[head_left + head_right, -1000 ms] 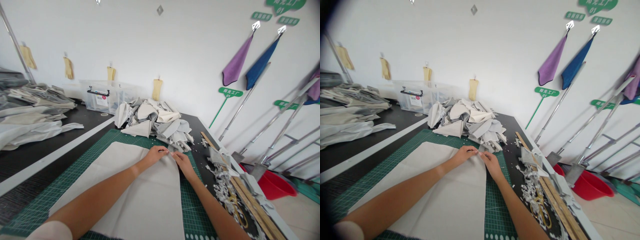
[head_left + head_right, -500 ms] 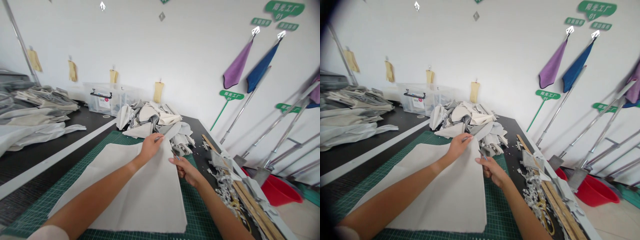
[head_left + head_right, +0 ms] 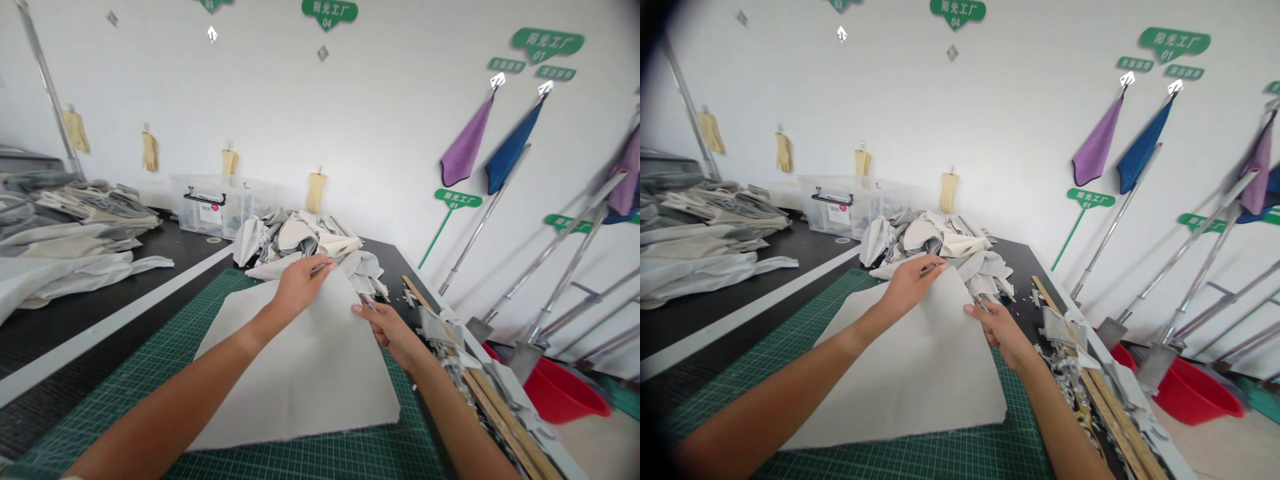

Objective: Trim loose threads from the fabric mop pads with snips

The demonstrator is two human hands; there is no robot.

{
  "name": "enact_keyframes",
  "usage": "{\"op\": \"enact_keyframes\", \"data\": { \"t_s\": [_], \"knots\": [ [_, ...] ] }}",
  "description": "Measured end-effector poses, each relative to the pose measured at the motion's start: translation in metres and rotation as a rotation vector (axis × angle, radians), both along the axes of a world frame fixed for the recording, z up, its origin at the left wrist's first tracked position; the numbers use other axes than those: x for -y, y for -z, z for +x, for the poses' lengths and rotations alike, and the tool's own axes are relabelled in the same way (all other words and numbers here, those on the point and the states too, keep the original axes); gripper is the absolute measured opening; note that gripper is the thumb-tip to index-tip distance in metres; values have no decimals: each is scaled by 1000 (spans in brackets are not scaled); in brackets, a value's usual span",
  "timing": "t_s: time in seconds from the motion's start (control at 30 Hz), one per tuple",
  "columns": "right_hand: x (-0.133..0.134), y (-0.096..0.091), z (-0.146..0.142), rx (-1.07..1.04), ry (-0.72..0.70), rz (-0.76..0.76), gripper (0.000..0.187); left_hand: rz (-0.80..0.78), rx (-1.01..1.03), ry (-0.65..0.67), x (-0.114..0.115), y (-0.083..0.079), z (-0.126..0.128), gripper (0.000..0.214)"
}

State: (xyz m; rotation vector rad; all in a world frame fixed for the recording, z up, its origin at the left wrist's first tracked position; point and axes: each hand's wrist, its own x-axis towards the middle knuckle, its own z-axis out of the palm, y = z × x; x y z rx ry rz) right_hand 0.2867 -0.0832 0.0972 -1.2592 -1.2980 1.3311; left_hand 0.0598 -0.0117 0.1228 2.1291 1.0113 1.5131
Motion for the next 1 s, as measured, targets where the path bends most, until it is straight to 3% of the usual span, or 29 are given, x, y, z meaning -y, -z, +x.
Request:
{"op": "enact_keyframes", "data": {
  "t_s": [0.1,0.2,0.33,0.43,0.57,0.77,0.9,1.0],
  "knots": [
    [1,-13,14,-32,-33,26,36,-1,33,-5,-3,-9,-8,21],
    [3,-27,19,-44,57,93,40,-29,29,24,0,-14,-10,22],
    [13,-42,3,1,206,252,45,-47,-52,161,22,-17,2,25],
    [21,-48,-13,112,168,311,42,5,-116,258,43,-18,12,25],
    [29,-51,-21,286,132,394,37,46,-157,293,59,-18,18,23],
    [35,-58,-16,408,132,417,37,-46,-156,246,63,-20,15,25],
    [38,-62,-11,430,195,449,39,-85,-207,355,60,-24,5,31],
    [44,-68,-4,449,337,511,39,-80,-321,422,53,-28,-11,26]
  ]
}}
